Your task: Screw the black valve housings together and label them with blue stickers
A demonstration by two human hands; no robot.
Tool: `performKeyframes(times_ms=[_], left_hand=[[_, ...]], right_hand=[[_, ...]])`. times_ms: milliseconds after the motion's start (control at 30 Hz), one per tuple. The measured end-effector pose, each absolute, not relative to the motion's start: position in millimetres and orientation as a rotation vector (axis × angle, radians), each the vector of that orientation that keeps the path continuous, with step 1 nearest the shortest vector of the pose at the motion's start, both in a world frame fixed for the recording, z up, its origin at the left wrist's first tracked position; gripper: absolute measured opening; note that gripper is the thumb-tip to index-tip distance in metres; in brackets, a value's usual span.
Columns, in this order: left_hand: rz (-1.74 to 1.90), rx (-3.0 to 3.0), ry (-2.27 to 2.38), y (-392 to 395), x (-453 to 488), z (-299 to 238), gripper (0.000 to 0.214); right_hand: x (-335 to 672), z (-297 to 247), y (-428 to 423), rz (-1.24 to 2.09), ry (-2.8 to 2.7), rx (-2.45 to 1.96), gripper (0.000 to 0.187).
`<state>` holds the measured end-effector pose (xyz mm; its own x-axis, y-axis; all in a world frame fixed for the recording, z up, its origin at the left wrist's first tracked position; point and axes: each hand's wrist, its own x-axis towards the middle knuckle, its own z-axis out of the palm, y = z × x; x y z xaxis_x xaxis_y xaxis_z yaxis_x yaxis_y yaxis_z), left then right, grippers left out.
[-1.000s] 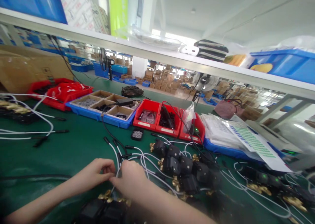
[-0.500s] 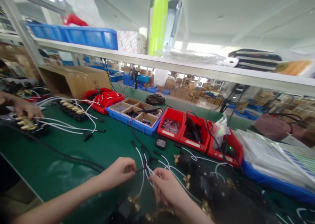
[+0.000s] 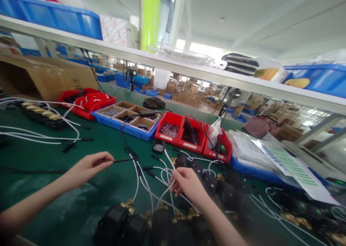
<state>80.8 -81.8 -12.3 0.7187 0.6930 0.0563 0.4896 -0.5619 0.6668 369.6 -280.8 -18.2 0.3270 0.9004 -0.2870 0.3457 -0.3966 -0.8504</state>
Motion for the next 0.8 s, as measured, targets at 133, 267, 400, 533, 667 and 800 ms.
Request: performKeyframes(times_ms=[133,267,400,533,667,800], left_hand=[[0.349,2.372,0.963,-65,54,-9,0.034],[0.061,2.514,0.968,-65,29,-24,0.02],[-0.052,2.645,1.079,-78,21,-33,0.025],[-0.043,2.664,0.997,-96,51,-35,0.024],[-0.037,2.588,0.865,-112,90,-47,0.031],[0.059,2.507,0.829,-113,111,-60,0.05]], right_hand=[[385,-16,-291,0.83,-1.152,-2.264,0.043],[373,2,-285,0.424,-1.383,-2.412,0.034],[333,7,-252,0.329,-1.681,-2.342,0.006],[290,-17,-199,0.38,-1.945,-2.285,0.039],[271,-38,-158,0.487,-1.936,-2.346,0.037],[280,-33,-154,0.599,-1.736,-2.379,0.038]])
